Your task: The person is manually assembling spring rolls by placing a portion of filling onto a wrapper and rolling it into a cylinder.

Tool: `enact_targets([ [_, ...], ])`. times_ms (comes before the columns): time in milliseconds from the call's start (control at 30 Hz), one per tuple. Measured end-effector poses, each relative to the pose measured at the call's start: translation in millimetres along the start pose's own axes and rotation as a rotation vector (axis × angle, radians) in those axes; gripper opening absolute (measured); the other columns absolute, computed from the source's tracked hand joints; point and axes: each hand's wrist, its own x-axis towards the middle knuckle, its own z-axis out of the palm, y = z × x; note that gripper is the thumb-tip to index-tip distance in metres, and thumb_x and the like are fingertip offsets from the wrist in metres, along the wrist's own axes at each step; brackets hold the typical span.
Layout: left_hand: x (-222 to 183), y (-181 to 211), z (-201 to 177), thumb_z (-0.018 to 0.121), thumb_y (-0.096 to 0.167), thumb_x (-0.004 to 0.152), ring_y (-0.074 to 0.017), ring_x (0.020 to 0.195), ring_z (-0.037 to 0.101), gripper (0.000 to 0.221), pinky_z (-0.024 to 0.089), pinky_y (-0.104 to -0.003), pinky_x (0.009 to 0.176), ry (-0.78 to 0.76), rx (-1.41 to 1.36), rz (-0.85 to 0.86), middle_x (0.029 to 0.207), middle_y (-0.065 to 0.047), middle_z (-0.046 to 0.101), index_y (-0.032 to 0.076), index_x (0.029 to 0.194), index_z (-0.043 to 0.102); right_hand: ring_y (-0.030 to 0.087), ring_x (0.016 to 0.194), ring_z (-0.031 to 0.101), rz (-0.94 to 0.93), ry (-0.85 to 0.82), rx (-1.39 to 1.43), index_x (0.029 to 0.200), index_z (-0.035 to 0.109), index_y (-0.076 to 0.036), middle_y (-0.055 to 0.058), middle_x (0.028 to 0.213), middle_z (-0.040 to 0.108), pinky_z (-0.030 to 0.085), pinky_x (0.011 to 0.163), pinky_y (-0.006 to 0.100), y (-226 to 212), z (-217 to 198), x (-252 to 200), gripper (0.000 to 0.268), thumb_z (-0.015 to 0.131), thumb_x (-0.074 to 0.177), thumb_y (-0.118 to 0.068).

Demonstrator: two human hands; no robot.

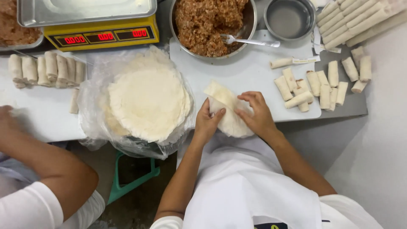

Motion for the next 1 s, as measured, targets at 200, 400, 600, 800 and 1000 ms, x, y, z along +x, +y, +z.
enact_targets([
  [200,0,-2,7,0.076,0.02,0.096,-0.0194,0.099,0.073,0.036,0.064,-0.037,0.084,0.053,0.115,0.072,0.108,-0.014,0.077,0.01,0.13,0.069,0.024,0.095,0.072,-0.097,-0.074,0.066,0.119,0.074,-0.006,0.009,0.099,0.071,0.058,0.083,0.035,-13,0,2,0.03,0.079,0.092,-0.018],
  [400,-22,53,-37,0.057,0.006,0.103,-0.03,0.126,0.062,0.027,0.047,-0.049,0.11,0.065,0.137,0.362,0.127,-0.021,0.071,0.003,0.126,0.07,0.008,0.083,0.068,0.155,0.166,0.549,0.117,0.067,-0.011,-0.002,0.091,0.066,0.059,0.08,0.026,33,-43,14,0.016,0.059,0.106,-0.021],
  [600,-21,53,-132,0.057,0.02,0.106,-0.019,0.11,0.064,0.037,0.052,-0.04,0.106,0.503,-0.012,0.162,0.125,-0.014,0.069,0.005,0.14,0.057,0.023,0.089,0.066,0.323,0.061,0.317,0.125,0.066,-0.006,0.007,0.096,0.069,0.054,0.087,0.039,39,-61,14,0.03,0.059,0.097,0.002],
  [800,-21,41,-206,0.054,0.018,0.108,-0.0301,0.111,0.069,0.025,0.054,-0.048,0.096,0.78,0.6,0.214,0.119,-0.013,0.073,0.017,0.13,0.066,0.031,0.072,0.07,0.159,-0.014,-0.172,0.118,0.068,-0.006,0.019,0.077,0.07,0.053,0.066,0.045,36,-44,34,0.018,0.061,0.106,-0.017],
  [1000,-36,77,-174,0.074,0.021,0.103,-0.041,0.147,0.029,0.075,0.041,-0.059,0.109,1.05,1.327,0.25,0.165,-0.01,0.019,0.019,0.165,0.032,0.014,0.077,0.062,0.125,-0.099,0.248,0.12,0.067,-0.008,0.006,0.086,0.07,0.055,0.077,0.033,-14,-45,46,0.016,0.06,0.108,-0.016],
])
